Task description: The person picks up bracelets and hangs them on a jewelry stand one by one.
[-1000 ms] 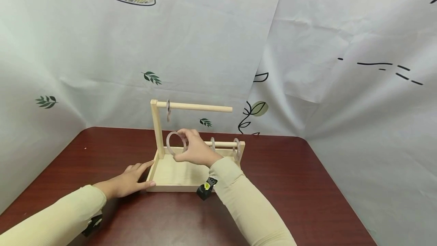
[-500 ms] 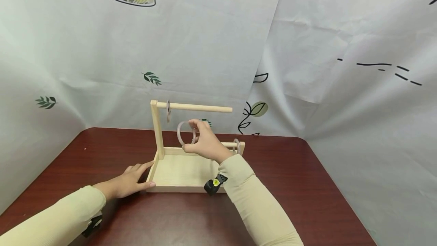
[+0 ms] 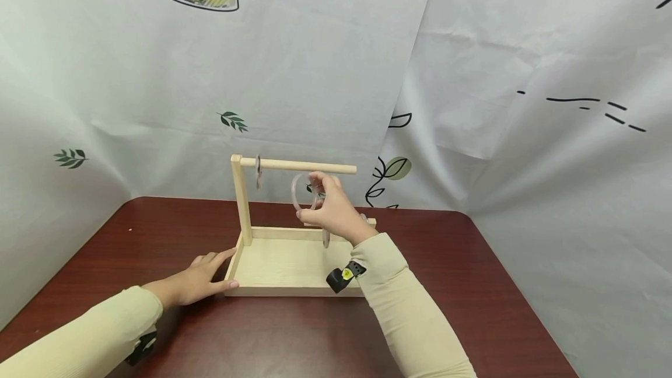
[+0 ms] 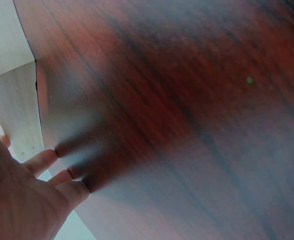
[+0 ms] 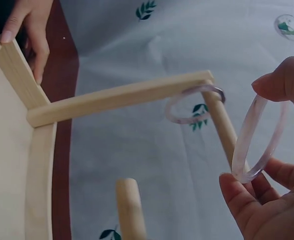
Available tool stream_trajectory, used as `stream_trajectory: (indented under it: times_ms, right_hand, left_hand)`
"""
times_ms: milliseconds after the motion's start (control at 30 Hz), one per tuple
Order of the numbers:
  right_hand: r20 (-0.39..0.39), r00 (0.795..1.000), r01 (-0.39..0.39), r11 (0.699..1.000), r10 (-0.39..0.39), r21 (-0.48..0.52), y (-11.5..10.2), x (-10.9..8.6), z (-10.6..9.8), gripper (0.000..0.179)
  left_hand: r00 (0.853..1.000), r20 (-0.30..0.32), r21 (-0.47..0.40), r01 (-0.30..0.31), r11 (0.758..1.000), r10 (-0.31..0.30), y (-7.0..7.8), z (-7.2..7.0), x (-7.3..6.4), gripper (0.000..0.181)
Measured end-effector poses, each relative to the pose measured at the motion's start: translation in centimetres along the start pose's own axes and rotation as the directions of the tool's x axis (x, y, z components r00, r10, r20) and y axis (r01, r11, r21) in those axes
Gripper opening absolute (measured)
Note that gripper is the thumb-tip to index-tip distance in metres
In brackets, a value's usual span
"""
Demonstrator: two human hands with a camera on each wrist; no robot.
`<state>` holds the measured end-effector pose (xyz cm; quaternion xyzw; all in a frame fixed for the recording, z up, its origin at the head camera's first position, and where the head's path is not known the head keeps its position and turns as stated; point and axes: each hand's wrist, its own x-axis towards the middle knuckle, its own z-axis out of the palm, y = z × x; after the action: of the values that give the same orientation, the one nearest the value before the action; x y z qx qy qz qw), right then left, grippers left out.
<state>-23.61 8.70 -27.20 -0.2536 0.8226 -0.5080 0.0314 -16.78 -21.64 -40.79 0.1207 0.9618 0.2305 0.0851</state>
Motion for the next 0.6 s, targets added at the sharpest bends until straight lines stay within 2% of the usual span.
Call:
stream_trajectory:
  times_ms: [333, 600]
  right_hand:
    - [-0.041, 0.998, 0.044, 0.999, -0.043, 0.031, -0.1, -0.2, -1.7, 0.076]
    - [-0.11, 0.994, 0.007, 0.999, -0.002, 0.051, 0.1, -0.4, -3.1, 0.073]
  left_hand:
    - [1.0, 0.013, -0.008, 0.011, 1.0, -0.011, 0.0, 0.0, 0.0, 0.087]
    - [1.0, 0.012, -0.005, 0.001, 1.0, -0.001, 0.0, 0.0, -0.1, 0.087]
